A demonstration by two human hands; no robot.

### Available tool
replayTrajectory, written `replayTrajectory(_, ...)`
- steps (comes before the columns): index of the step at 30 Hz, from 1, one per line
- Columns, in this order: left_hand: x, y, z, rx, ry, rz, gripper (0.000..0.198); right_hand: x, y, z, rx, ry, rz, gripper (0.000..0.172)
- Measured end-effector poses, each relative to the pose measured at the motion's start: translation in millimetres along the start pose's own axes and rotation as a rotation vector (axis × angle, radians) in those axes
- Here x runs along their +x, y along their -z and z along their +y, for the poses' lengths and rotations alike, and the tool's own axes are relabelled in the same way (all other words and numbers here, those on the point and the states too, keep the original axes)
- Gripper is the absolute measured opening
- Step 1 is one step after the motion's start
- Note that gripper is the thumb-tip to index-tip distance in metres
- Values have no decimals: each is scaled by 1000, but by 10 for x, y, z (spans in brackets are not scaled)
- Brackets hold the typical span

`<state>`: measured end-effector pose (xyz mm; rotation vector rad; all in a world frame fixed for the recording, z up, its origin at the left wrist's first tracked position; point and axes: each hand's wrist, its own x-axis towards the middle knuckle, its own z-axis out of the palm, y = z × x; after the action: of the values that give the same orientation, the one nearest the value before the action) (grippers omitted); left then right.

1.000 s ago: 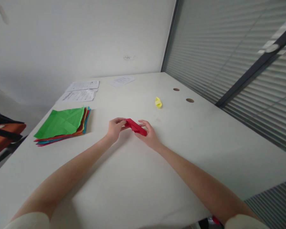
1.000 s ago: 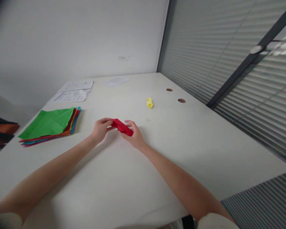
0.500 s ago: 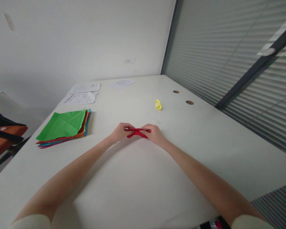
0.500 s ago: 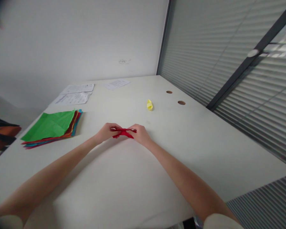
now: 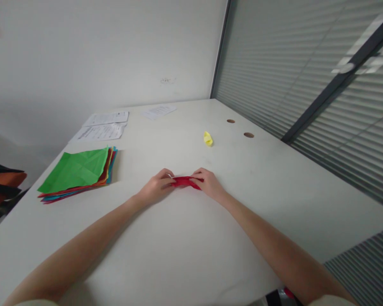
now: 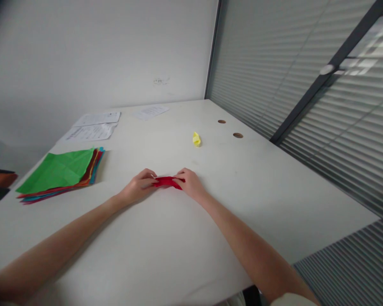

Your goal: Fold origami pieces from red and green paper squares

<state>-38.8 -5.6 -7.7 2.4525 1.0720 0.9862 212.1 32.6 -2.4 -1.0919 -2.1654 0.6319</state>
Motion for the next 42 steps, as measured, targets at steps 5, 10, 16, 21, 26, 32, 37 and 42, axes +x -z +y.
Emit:
replayTrajectory(5,8,-25,24,77,-23,-50,25,-16,-51,1,-38,16,-1,15)
replayTrajectory(10,27,8,45,57,10,-69,27,3,69,6,-6,58,-65,18)
replayTrajectory(16,45,36,41,112,-29,-94,26,-171,441,1,54,159,-238,29)
replayTrajectory(21,55,46,47,132,-46,-99,24,-319,394,129,-36,198,-167,18)
replayTrajectory(26,62,50,58,173,-83,-70,26,-297,240,213,-122,239,-76,19)
replayTrajectory(32,49,30,50,264,-69,-41,25,-325,223,223,-145,233,-29,22)
replayTrajectory(37,29,38,70,265,-53,-91,21,-330,231,189,-68,230,0,22)
replayTrajectory(42,45,12,115,232,3,-75,24,-318,250,137,-1,159,32,18)
